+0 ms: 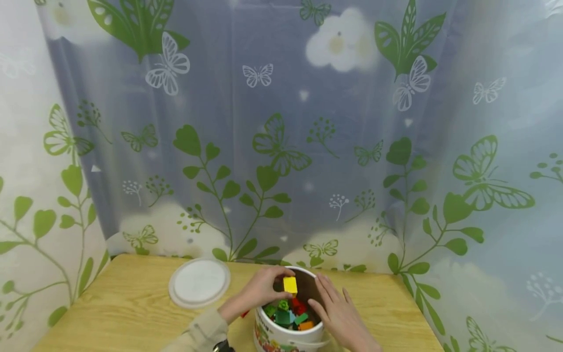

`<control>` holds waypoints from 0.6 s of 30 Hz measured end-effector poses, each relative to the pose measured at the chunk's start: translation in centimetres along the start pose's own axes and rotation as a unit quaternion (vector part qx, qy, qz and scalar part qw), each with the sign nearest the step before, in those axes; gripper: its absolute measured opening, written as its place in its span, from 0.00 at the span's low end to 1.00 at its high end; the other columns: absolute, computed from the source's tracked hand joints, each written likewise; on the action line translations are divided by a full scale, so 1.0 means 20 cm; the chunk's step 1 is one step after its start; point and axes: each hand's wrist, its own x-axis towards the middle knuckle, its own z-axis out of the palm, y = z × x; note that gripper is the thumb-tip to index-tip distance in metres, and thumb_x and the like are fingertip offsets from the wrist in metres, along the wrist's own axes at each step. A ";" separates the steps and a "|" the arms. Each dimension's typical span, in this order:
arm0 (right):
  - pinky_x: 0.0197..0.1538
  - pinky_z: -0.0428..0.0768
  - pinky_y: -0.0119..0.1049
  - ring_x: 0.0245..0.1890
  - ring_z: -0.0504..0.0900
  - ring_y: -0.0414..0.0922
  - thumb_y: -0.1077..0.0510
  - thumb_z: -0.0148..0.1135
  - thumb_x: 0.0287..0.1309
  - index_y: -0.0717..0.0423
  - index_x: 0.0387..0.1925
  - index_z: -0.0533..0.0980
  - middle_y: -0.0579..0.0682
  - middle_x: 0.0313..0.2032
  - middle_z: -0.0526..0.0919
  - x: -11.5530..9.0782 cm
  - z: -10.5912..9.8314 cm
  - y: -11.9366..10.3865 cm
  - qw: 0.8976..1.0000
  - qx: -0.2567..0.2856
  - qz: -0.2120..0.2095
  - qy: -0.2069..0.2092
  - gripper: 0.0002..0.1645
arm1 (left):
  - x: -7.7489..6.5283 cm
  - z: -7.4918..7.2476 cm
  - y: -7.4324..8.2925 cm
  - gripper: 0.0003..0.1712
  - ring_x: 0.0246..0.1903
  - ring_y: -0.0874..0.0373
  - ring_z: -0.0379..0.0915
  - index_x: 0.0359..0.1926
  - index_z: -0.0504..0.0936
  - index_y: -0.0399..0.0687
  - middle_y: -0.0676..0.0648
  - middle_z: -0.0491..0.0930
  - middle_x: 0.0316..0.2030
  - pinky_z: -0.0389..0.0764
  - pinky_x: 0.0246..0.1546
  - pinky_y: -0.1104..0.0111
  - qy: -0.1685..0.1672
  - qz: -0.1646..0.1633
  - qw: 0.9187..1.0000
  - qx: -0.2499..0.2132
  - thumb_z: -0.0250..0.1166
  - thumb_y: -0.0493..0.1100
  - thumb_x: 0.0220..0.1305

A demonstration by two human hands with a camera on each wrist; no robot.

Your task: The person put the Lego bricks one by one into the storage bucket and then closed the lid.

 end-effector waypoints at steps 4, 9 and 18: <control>0.72 0.53 0.71 0.77 0.56 0.56 0.40 0.46 0.77 0.55 0.78 0.57 0.55 0.77 0.57 0.00 0.00 0.00 1.000 -0.003 -0.005 0.004 0.38 | -0.01 0.01 0.00 0.24 0.46 0.55 0.82 0.55 0.83 0.41 0.46 0.85 0.49 0.82 0.47 0.69 0.015 0.008 1.000 -0.014 0.76 0.44 0.60; 0.72 0.53 0.70 0.77 0.56 0.56 0.39 0.44 0.77 0.54 0.78 0.57 0.55 0.78 0.57 0.00 0.01 0.00 1.000 -0.002 -0.010 0.004 0.39 | -0.02 -0.01 -0.02 0.19 0.47 0.53 0.82 0.54 0.84 0.42 0.45 0.85 0.48 0.83 0.48 0.68 0.061 0.015 0.997 -0.048 0.73 0.41 0.64; 0.72 0.54 0.70 0.77 0.56 0.56 0.40 0.46 0.77 0.56 0.78 0.58 0.56 0.77 0.58 0.00 0.00 0.01 1.000 -0.002 -0.017 0.014 0.38 | -0.07 -0.11 -0.07 0.16 0.48 0.46 0.82 0.54 0.83 0.38 0.41 0.85 0.50 0.85 0.49 0.55 0.124 0.028 0.985 -0.117 0.69 0.37 0.67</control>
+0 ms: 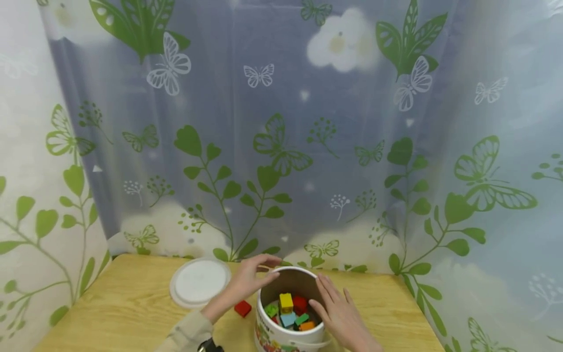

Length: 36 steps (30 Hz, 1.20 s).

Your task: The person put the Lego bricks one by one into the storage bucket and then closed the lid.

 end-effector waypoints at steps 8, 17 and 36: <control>0.73 0.52 0.69 0.77 0.55 0.56 0.39 0.45 0.78 0.55 0.78 0.57 0.55 0.78 0.56 0.00 0.00 0.00 1.000 0.001 0.005 -0.010 0.39 | -0.05 -0.09 -0.06 0.16 0.49 0.49 0.82 0.55 0.84 0.45 0.44 0.85 0.50 0.84 0.51 0.55 0.030 -0.013 0.999 0.002 0.70 0.40 0.67; 0.73 0.50 0.70 0.77 0.54 0.56 0.39 0.44 0.78 0.56 0.78 0.56 0.56 0.78 0.55 0.00 -0.01 0.00 1.000 0.016 0.010 -0.018 0.39 | -0.16 -0.11 -0.24 0.15 0.48 0.44 0.82 0.53 0.84 0.42 0.41 0.85 0.48 0.84 0.50 0.51 0.050 -0.064 0.997 0.002 0.69 0.39 0.67; 0.73 0.51 0.69 0.77 0.54 0.55 0.39 0.46 0.77 0.55 0.78 0.57 0.56 0.78 0.56 0.00 0.00 0.01 1.000 0.014 0.007 -0.009 0.39 | -0.33 -0.08 -0.53 0.25 0.49 0.40 0.80 0.51 0.84 0.36 0.40 0.85 0.48 0.85 0.49 0.55 -0.108 -0.070 0.990 0.062 0.79 0.40 0.54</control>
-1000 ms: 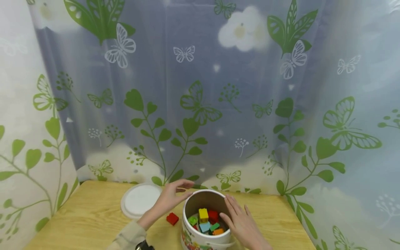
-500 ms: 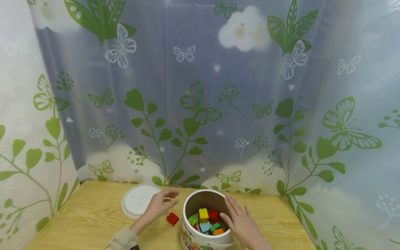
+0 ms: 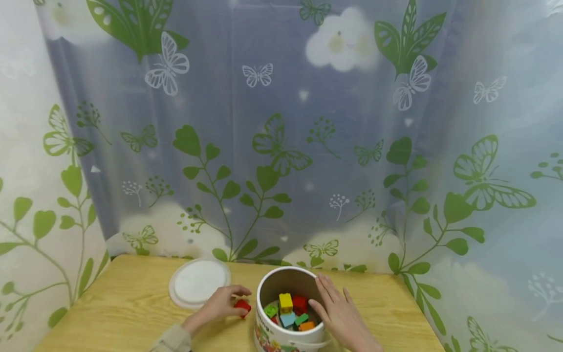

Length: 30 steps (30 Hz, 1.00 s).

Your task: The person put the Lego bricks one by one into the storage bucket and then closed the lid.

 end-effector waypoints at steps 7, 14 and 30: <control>0.73 0.51 0.70 0.77 0.55 0.56 0.40 0.46 0.77 0.56 0.78 0.57 0.56 0.78 0.56 0.00 0.00 0.00 1.000 0.002 0.003 0.001 0.38 | -0.02 0.01 -0.01 0.24 0.46 0.48 0.82 0.49 0.86 0.42 0.44 0.86 0.47 0.82 0.47 0.65 -0.021 0.006 0.999 0.033 0.81 0.39 0.48; 0.73 0.52 0.69 0.77 0.54 0.55 0.38 0.45 0.77 0.55 0.78 0.56 0.55 0.78 0.56 0.00 0.00 0.00 1.000 -0.004 0.002 -0.001 0.39 | -0.05 0.01 -0.01 0.20 0.41 0.54 0.80 0.44 0.88 0.44 0.47 0.86 0.41 0.80 0.41 0.70 -0.022 0.019 0.998 0.047 0.80 0.34 0.47; 0.73 0.51 0.70 0.77 0.55 0.56 0.38 0.44 0.77 0.55 0.78 0.57 0.55 0.78 0.56 0.00 0.00 0.00 1.000 -0.002 0.003 -0.004 0.39 | -0.04 -0.09 0.06 0.17 0.37 0.56 0.81 0.42 0.87 0.44 0.49 0.86 0.38 0.84 0.37 0.70 0.028 0.008 1.000 0.007 0.80 0.38 0.50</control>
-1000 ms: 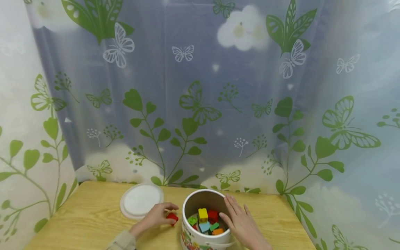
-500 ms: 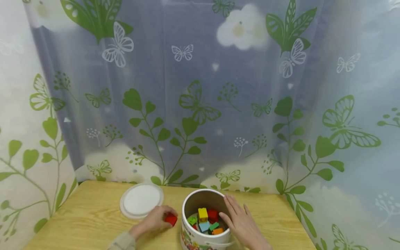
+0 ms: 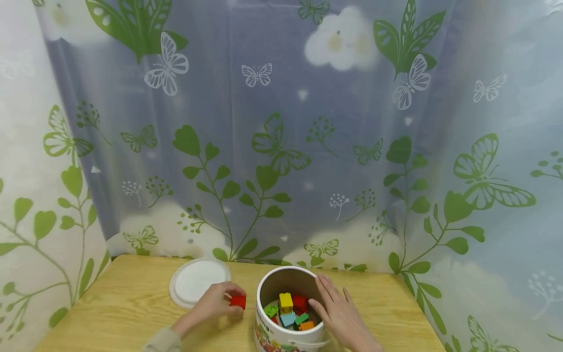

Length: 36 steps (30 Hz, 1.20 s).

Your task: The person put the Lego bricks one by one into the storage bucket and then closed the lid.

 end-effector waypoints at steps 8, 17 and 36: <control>0.73 0.52 0.70 0.77 0.55 0.57 0.40 0.46 0.77 0.56 0.78 0.58 0.55 0.78 0.57 0.01 0.01 0.00 1.000 -0.001 0.002 0.003 0.39 | 0.01 -0.11 0.13 0.18 0.38 0.53 0.81 0.45 0.86 0.40 0.47 0.85 0.38 0.84 0.37 0.71 0.026 -0.001 1.000 -0.015 0.79 0.40 0.54; 0.73 0.52 0.69 0.77 0.55 0.56 0.39 0.46 0.77 0.55 0.78 0.57 0.55 0.78 0.56 0.00 0.00 0.00 1.000 0.000 0.002 0.003 0.39 | 0.03 -0.19 0.23 0.19 0.40 0.50 0.83 0.47 0.87 0.40 0.44 0.87 0.41 0.86 0.38 0.67 0.042 0.006 0.999 -0.010 0.79 0.42 0.55; 0.73 0.50 0.70 0.77 0.54 0.56 0.40 0.46 0.77 0.54 0.79 0.56 0.55 0.78 0.55 0.01 0.00 -0.01 1.000 0.003 0.006 -0.006 0.39 | 0.20 -0.09 0.47 0.20 0.44 0.58 0.81 0.51 0.86 0.46 0.52 0.85 0.44 0.85 0.43 0.69 0.022 0.038 0.998 -0.049 0.77 0.45 0.59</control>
